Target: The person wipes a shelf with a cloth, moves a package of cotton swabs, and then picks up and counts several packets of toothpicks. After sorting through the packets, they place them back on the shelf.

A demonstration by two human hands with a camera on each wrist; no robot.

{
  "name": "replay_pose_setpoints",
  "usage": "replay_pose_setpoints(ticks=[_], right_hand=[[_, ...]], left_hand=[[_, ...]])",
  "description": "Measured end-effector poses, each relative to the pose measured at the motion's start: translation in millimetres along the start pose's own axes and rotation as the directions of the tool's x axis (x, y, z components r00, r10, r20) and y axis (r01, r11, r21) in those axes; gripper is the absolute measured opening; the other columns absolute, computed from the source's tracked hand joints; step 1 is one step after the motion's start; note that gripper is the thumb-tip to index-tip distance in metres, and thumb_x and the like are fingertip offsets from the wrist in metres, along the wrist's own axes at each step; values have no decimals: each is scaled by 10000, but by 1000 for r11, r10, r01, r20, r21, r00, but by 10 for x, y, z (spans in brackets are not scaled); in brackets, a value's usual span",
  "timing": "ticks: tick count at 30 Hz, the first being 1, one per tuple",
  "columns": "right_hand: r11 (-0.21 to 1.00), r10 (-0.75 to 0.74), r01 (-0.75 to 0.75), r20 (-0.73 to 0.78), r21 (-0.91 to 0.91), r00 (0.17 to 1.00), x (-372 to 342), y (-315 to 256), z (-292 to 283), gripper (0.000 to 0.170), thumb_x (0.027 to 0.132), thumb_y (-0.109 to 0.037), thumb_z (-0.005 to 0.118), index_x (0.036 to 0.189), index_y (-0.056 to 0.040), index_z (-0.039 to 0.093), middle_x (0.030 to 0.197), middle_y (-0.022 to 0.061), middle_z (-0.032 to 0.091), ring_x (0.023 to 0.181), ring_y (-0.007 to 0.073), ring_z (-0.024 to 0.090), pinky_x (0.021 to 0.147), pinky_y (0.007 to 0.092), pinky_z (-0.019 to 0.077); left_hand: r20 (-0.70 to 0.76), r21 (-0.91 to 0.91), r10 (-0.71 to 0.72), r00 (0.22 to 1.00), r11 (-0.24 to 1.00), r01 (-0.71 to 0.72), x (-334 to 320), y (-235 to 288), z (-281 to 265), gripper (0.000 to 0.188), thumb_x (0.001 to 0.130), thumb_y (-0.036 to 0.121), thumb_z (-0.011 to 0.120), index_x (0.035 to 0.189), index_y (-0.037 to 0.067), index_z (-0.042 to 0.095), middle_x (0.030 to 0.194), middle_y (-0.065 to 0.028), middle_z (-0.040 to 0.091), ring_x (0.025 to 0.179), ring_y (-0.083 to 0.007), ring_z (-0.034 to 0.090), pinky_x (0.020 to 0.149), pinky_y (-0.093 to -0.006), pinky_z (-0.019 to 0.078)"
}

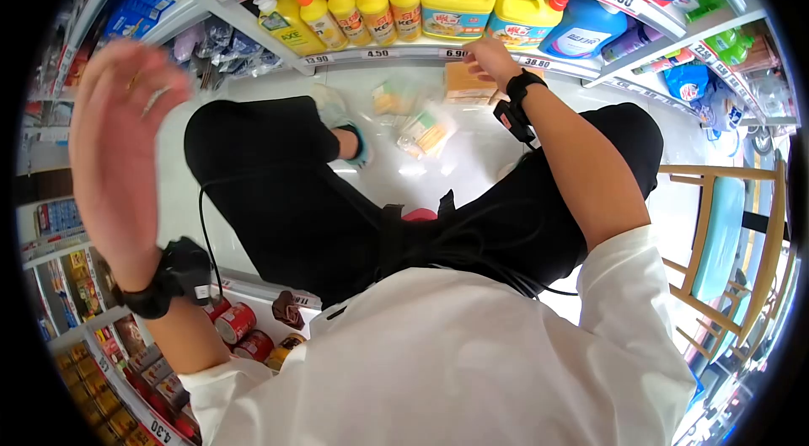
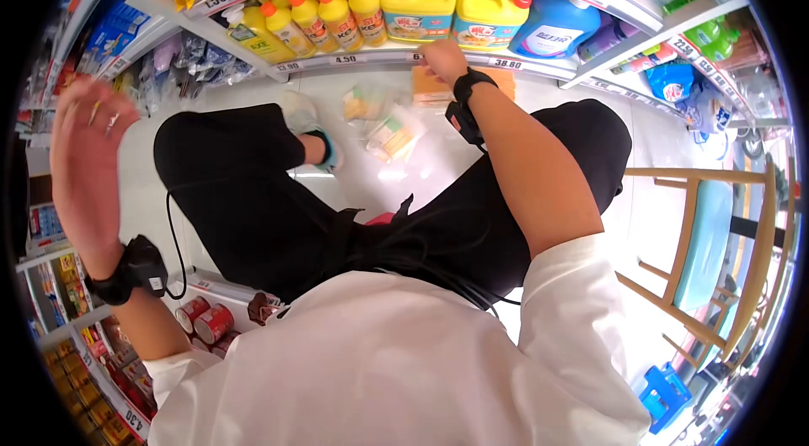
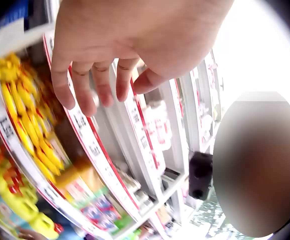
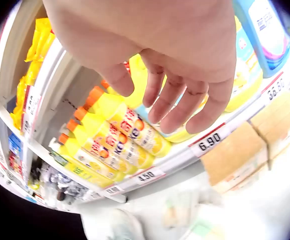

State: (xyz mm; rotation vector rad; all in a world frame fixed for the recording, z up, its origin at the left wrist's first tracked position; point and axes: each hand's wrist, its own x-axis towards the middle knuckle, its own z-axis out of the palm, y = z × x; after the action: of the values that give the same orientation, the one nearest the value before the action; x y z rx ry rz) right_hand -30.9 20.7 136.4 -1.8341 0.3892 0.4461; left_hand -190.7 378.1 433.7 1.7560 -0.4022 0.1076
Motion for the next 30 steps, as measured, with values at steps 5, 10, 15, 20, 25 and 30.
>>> replay_pose_setpoints(ticks=[5, 10, 15, 20, 25, 30], right_hand=[[833, -252, 272, 107, -482, 962, 270, 712, -237, 318, 829, -296, 554, 815, 7, 650, 760, 130, 660, 605, 262, 639, 575, 385, 497], [612, -99, 162, 129, -774, 987, -1, 755, -210, 350, 815, -270, 567, 1080, -45, 603, 1119, 197, 630, 1077, 352, 579, 914, 440, 460], [327, -111, 327, 308, -886, 945, -7, 897, -33, 356, 787, -272, 614, 1077, -66, 597, 1102, 174, 596, 1081, 363, 555, 886, 487, 467], [402, -25, 320, 339, -858, 941, 37, 1274, 605, 667, 695, -445, 756, 1187, -71, 507, 1251, 154, 498, 1140, 344, 506, 928, 451, 452], [432, -44, 270, 279, -861, 959, -21, 1491, 1327, 871, 633, -526, 779, 1256, -29, 427, 1420, 201, 315, 1257, 366, 381, 991, 542, 374], [399, -106, 214, 188, -891, 977, 35, 1596, 1539, 838, 635, -480, 778, 1247, -31, 420, 1398, 204, 328, 1246, 365, 387, 980, 568, 362]], left_hand=[[308, -250, -105, 946, 950, 187, 745, -447, 939, 292, 981, 201, 441, 1153, -14, 536, 1076, -113, 589, 944, -203, 612, 852, -346, 474], [423, -543, -225, 878, 713, 444, 1161, -1531, 1322, 253, 972, 213, 460, 1103, 23, 562, 1002, -66, 600, 912, -182, 596, 864, -328, 464], [311, -710, -669, 675, 308, 633, 1207, -2054, 1256, 266, 936, 227, 510, 1139, 58, 547, 1037, -51, 580, 923, -184, 564, 898, -353, 440], [288, -810, -377, 880, 395, 435, 1309, -1781, 1025, 341, 904, 216, 557, 1192, 36, 526, 1113, -83, 554, 979, -193, 545, 924, -363, 428], [289, -873, -461, 839, 233, 429, 1350, -1619, 1038, 154, 923, 201, 528, 985, 61, 549, 904, -40, 565, 864, -182, 537, 842, -321, 416], [112, -769, -425, 898, 536, 349, 1238, -1892, 1217, 275, 909, 231, 556, 1123, 58, 549, 1051, -51, 573, 942, -170, 545, 865, -329, 447]])
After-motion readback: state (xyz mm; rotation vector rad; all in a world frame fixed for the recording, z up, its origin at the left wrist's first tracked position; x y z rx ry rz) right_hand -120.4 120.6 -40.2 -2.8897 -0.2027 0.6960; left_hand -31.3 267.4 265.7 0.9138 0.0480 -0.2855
